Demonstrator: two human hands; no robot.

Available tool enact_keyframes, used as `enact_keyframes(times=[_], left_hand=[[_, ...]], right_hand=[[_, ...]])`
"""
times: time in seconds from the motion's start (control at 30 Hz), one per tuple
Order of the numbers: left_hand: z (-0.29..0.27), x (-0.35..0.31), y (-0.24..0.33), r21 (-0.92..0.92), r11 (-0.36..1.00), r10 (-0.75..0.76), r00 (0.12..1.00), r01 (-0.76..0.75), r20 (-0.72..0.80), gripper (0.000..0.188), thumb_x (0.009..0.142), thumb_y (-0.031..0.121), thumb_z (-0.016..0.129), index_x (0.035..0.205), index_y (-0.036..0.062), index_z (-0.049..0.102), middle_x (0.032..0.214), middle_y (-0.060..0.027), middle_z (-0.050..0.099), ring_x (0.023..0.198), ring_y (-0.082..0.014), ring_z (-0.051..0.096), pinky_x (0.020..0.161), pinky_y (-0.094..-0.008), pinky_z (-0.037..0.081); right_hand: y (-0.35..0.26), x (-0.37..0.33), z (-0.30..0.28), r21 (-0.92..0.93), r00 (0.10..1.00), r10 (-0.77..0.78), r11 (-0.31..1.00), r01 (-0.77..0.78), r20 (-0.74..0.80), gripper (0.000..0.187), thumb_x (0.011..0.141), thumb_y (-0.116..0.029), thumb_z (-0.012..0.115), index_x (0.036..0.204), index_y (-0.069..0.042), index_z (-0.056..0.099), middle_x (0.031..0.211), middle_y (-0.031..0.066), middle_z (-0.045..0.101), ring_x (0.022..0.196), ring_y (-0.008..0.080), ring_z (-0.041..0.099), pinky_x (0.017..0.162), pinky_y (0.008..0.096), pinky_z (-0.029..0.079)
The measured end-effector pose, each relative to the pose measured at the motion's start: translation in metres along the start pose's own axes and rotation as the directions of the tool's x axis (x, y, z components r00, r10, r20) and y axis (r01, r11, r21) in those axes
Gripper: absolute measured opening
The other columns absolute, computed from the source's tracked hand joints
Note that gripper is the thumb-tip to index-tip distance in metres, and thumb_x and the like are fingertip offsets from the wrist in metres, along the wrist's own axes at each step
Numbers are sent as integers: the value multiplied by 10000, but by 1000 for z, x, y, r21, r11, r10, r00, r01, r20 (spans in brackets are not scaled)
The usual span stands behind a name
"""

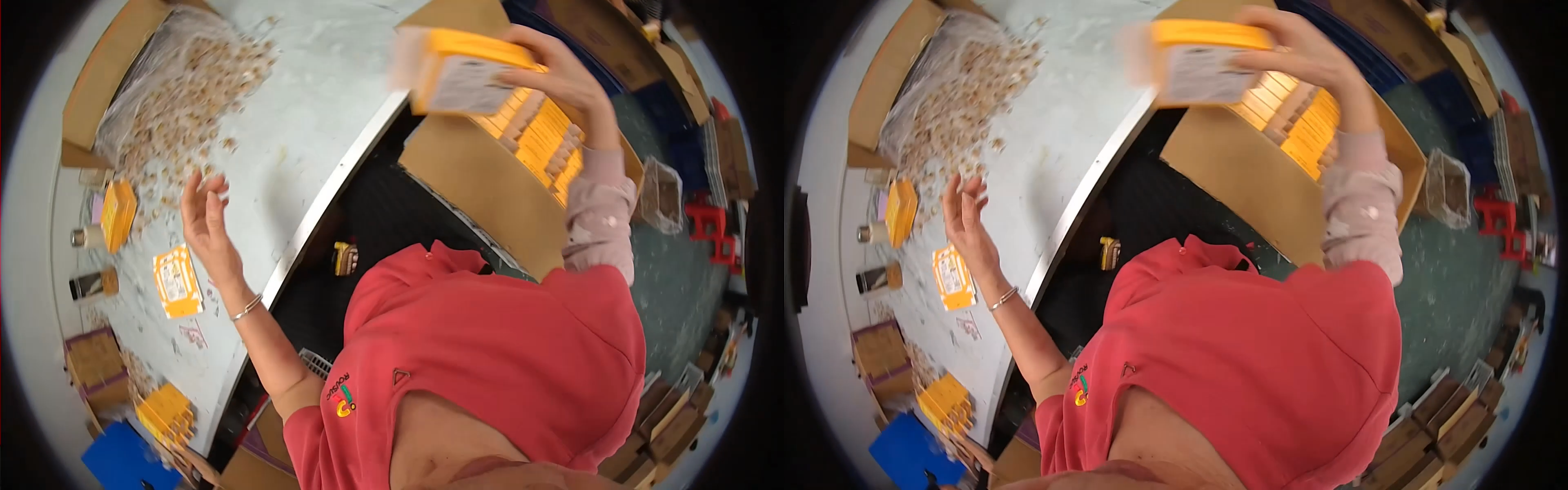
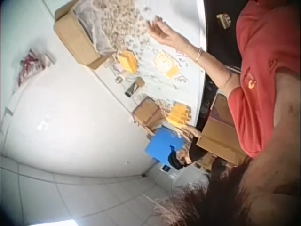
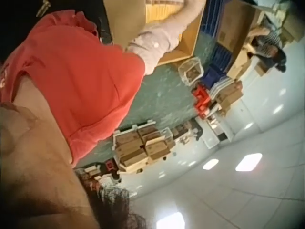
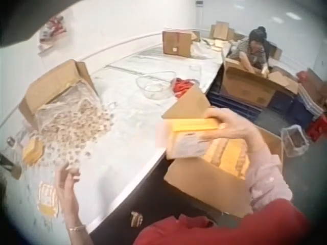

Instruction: Picking up small packets from a table, placing them into yellow boxes, and then placing the filled boxes into a larger carton.

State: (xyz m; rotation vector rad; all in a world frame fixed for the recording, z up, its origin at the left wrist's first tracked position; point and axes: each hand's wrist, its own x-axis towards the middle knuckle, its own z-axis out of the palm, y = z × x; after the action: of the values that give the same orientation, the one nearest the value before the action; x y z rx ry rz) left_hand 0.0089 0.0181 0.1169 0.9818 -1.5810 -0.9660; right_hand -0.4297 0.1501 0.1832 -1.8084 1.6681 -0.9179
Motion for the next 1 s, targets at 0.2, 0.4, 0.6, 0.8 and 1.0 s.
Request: enact_keyframes(times=[0.2,0.4,0.6,0.8,1.0], left_hand=[[9,-18,-32,46,973,-230,973,228,35,369,884,230,594,1173,6,543,1019,-69,632,866,-129,592,763,-262,448],[17,-19,-30,127,951,-303,933,282,193,357,875,233,607,1155,17,562,985,-63,638,863,-114,589,758,-257,448],[-52,-44,-49,176,909,-389,921,378,34,309,870,187,609,1123,12,585,965,-92,641,875,-156,614,777,-278,477],[-161,-53,-101,526,763,-22,828,377,-561,520,797,357,659,1175,22,536,1186,-155,545,1101,-253,507,877,-419,422],[-254,-67,-117,387,85,-331,393,918,-858,1120,553,586,755,1398,94,209,1296,-259,421,1239,-414,349,939,-553,309]], right_hand=[[161,-184,-40,-85,800,455,848,-523,-392,251,797,-124,685,984,-43,538,877,27,569,812,95,551,690,216,458],[285,-259,62,297,603,655,751,-590,-456,384,780,-102,694,1120,-25,532,1012,54,568,899,140,571,773,250,464],[305,-237,76,-28,725,679,728,-685,-118,574,785,-58,479,1350,-10,387,1403,158,378,1313,255,320,1077,305,248],[315,-198,14,-339,634,719,694,-635,285,555,779,-45,450,1331,-22,398,1239,116,514,1114,221,475,918,310,393],[216,-72,10,-202,933,338,912,-357,-124,379,886,0,458,1264,-2,489,1221,160,552,1121,254,536,958,301,416]])
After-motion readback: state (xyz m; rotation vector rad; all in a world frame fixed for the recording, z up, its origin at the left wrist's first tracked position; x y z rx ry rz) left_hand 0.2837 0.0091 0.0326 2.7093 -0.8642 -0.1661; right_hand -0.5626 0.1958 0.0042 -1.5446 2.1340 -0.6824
